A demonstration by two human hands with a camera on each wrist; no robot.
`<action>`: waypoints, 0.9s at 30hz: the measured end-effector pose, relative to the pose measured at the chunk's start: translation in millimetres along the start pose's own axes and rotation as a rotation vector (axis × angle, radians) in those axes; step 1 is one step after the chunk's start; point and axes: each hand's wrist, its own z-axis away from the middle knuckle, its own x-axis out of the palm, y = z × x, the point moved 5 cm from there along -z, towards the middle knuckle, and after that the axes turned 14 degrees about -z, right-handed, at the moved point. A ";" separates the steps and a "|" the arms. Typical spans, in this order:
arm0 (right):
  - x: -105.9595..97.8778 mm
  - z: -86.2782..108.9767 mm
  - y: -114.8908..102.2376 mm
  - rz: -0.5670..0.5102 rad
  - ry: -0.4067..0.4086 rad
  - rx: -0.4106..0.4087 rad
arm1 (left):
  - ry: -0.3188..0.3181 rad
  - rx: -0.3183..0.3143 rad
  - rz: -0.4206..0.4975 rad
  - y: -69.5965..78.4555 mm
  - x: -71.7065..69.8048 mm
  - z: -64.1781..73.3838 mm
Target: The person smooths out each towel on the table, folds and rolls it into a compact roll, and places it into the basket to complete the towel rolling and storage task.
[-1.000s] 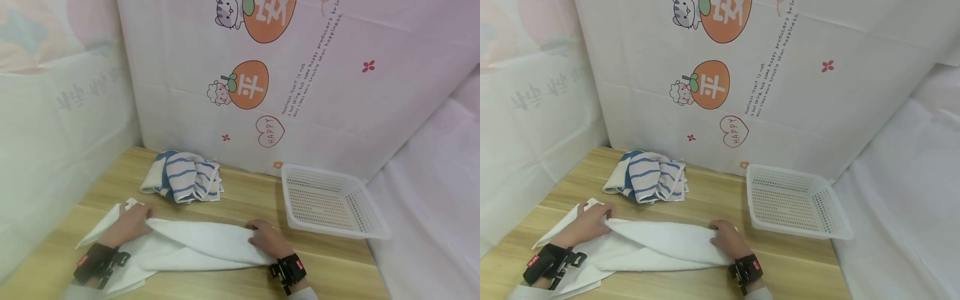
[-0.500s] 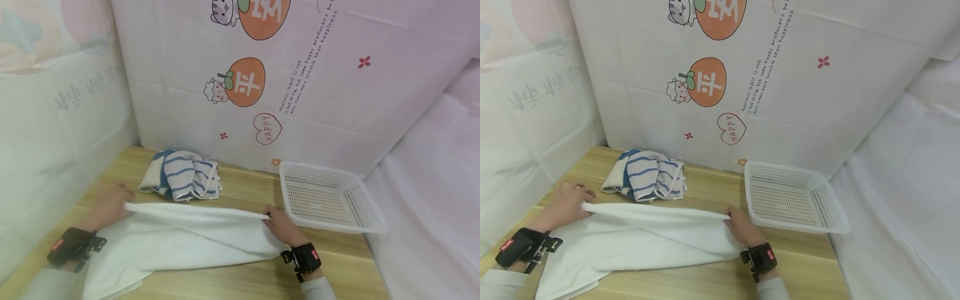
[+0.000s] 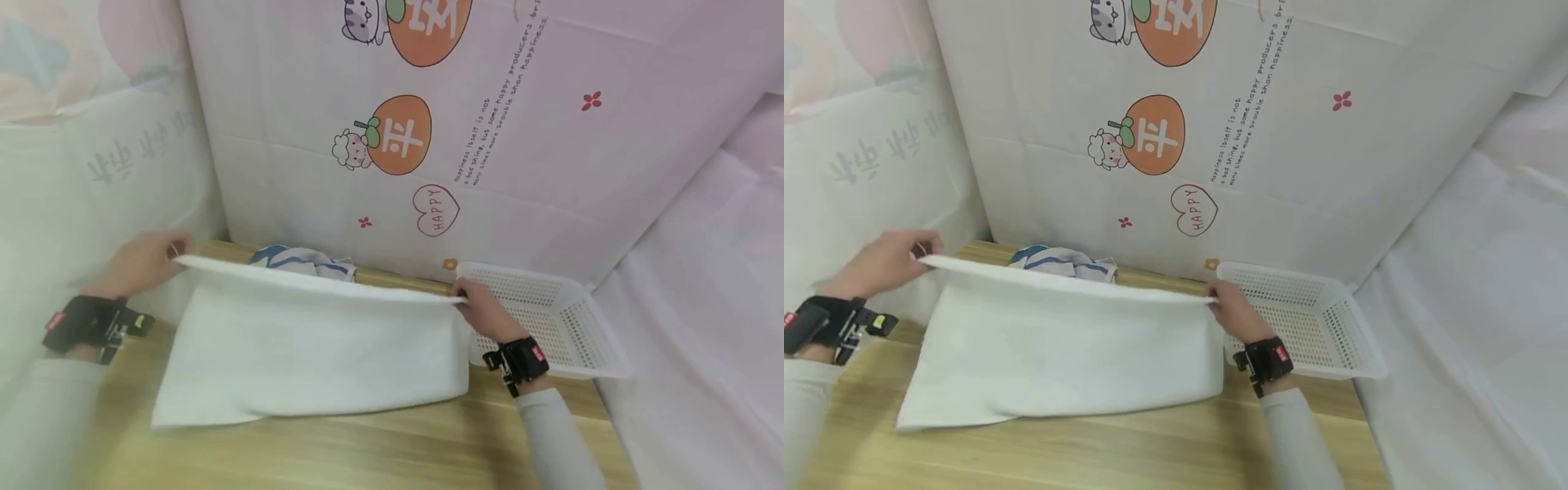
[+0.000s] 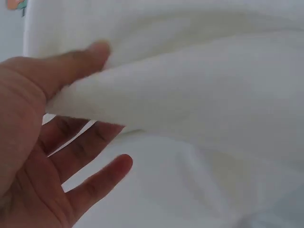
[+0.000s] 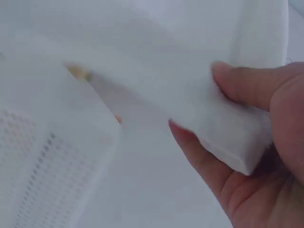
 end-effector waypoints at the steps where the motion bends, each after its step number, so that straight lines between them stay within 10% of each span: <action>1: -10.2 -6.0 -3.1 0.010 0.030 -0.023 | 0.048 -0.008 -0.006 -0.9 -9.9 -5.8; 8: -76.1 -10.5 -36.9 0.083 0.343 -0.204 | 0.614 -0.032 -0.030 17.0 -80.6 -2.9; 12: -65.3 16.3 -45.7 0.064 0.410 -0.215 | 0.745 -0.030 0.051 24.5 -76.0 36.0; 15: -21.3 49.9 -36.2 0.082 0.371 -0.192 | 0.651 0.036 0.089 18.7 -35.1 72.3; 21: 90.4 120.1 8.3 0.055 0.175 -0.120 | 0.160 0.102 0.077 5.5 82.1 146.2; 27: 134.1 161.1 36.9 -0.009 -0.008 0.155 | 0.048 0.181 0.164 9.3 132.2 195.8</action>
